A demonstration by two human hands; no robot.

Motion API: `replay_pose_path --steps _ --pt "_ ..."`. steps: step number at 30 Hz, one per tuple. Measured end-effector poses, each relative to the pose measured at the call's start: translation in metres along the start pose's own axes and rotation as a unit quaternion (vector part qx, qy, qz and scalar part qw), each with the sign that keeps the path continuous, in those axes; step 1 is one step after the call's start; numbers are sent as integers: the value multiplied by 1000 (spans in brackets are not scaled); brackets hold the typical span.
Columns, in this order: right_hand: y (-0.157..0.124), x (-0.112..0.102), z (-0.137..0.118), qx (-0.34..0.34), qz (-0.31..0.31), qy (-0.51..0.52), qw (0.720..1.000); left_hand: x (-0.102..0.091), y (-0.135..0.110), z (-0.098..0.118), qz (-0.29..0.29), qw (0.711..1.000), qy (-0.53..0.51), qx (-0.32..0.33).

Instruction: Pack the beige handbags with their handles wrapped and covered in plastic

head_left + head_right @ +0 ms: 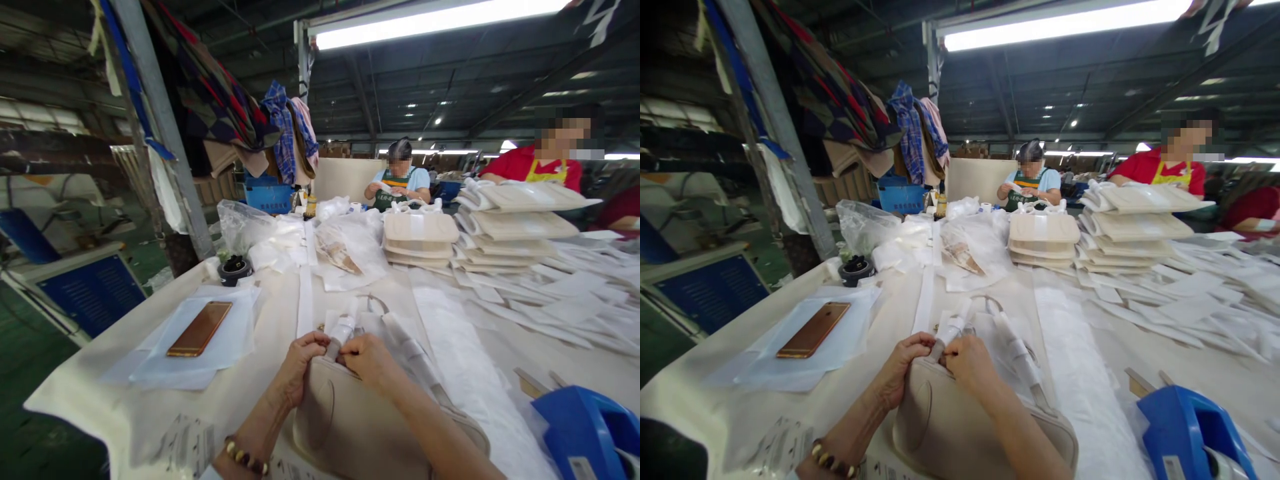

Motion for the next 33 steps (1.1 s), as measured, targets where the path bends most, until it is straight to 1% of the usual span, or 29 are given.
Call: replay_pose_path --steps 3,7,13,15,17,19,22,23,25,27,28,29,30,31,32,33 --pt "2 2 -3 -3 -1 8 1000 1 3 -1 -9 1000 14 3" --pt "2 5 -6 -17 4 10 1000 -2 6 -4 -1 999 36 17" --pt "0 7 -4 -31 -22 -10 999 -8 1 -1 19 996 52 76" --pt "-1 4 -5 -34 -10 -36 999 -11 2 1 25 993 55 99" --pt "-4 1 -9 -44 14 -66 997 -12 3 1 22 991 65 116" --pt "-8 -1 -14 -63 39 -90 993 -12 4 -2 8 990 71 120" --pt "-14 0 -21 -98 68 -108 987 -12 4 -7 -29 991 79 103" --pt "-16 0 -23 -110 74 -110 985 -12 4 -9 -39 990 92 101" --pt "-20 -2 -25 -135 80 -107 982 -13 2 -9 -42 983 135 120" --pt "-28 -12 -23 -166 101 -95 976 -16 0 -6 -25 972 175 152" --pt "-34 -23 -19 -179 133 -81 971 -17 -1 -5 -16 968 191 161" --pt "-42 -39 -12 -181 183 -62 964 -17 -2 -5 -8 966 203 162" --pt "-50 -57 -1 -164 244 -39 955 -18 -3 -5 -1 964 212 160" --pt "-60 -76 16 -123 305 -13 944 -18 -4 -5 5 963 220 158" --pt "-70 -92 37 -55 350 11 935 -17 -6 -4 12 960 230 158" --pt "-78 -103 60 31 356 28 933 -17 -7 -2 18 957 239 161"
Point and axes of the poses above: each hand's wrist, its own y-axis towards the middle knuckle, its own x-axis out of the palm, z = x × y, the point moved 6 cm from there along y, towards the middle knuckle, and after that the axes turned 15 degrees about z, right-handed, at the moved point
